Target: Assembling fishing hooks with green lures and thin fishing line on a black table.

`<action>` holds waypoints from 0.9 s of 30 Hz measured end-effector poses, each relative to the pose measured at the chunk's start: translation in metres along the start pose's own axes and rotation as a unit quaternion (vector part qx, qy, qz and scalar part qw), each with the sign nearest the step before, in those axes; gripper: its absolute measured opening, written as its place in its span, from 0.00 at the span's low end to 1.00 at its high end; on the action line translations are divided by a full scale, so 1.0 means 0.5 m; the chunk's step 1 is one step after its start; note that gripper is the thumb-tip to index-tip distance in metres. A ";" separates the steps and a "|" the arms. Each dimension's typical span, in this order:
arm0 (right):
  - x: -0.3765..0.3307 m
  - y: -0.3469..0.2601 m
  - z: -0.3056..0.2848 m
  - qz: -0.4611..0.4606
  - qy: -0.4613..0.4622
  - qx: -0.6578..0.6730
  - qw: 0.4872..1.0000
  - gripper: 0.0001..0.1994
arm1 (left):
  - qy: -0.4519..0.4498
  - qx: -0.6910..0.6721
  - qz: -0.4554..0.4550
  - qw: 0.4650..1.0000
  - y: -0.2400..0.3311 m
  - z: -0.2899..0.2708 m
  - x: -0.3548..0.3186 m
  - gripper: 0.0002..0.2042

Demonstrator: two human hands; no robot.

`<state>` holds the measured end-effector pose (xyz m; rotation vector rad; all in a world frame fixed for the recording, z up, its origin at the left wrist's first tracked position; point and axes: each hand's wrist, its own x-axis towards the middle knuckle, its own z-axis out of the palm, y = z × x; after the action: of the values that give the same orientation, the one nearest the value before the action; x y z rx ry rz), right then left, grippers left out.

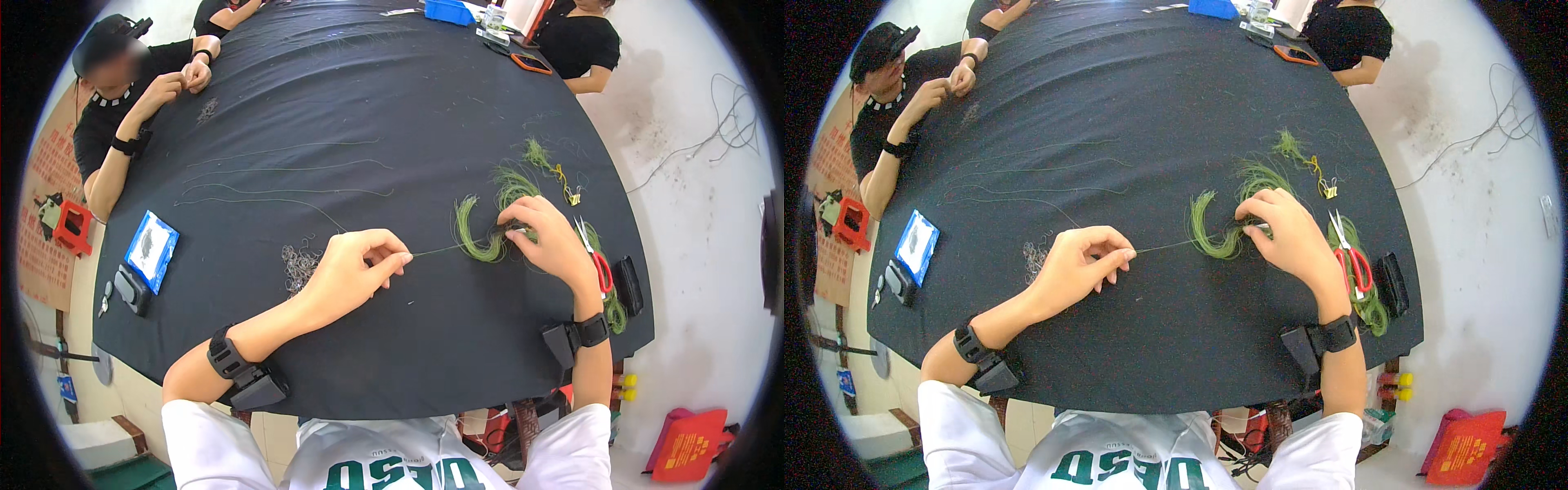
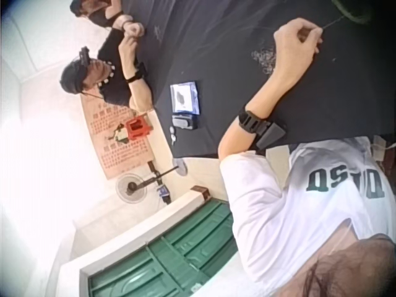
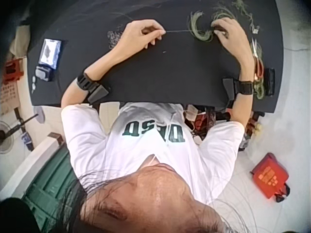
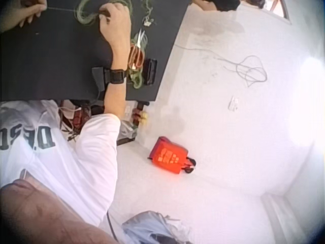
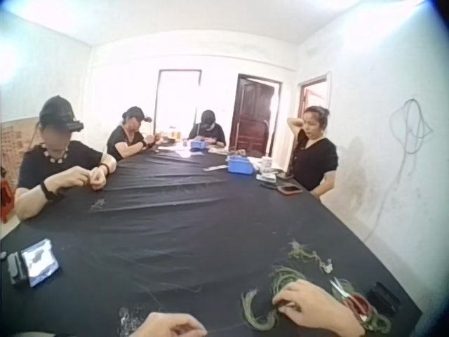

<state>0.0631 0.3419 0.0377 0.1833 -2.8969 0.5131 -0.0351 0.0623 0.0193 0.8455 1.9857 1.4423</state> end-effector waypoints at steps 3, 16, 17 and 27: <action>-0.004 0.016 -0.002 -0.013 0.018 0.037 0.999 0.09 | 0.011 -0.012 0.000 1.000 0.000 0.005 0.003 0.06; 0.007 0.009 0.010 0.035 0.084 -0.054 0.994 0.05 | 0.007 -0.012 0.084 0.996 -0.003 0.006 -0.009 0.04; 0.008 0.011 0.009 0.041 0.094 -0.069 0.992 0.05 | -0.002 -0.025 0.087 0.996 -0.002 0.008 -0.010 0.03; -0.006 0.110 0.001 0.144 0.199 -0.133 0.960 0.03 | -0.149 -0.061 0.167 0.973 0.050 0.005 -0.043 0.03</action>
<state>0.0575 0.3930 0.0186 -0.3468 -2.5640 0.1683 -0.0144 0.0534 0.0439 1.3044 1.5692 1.4953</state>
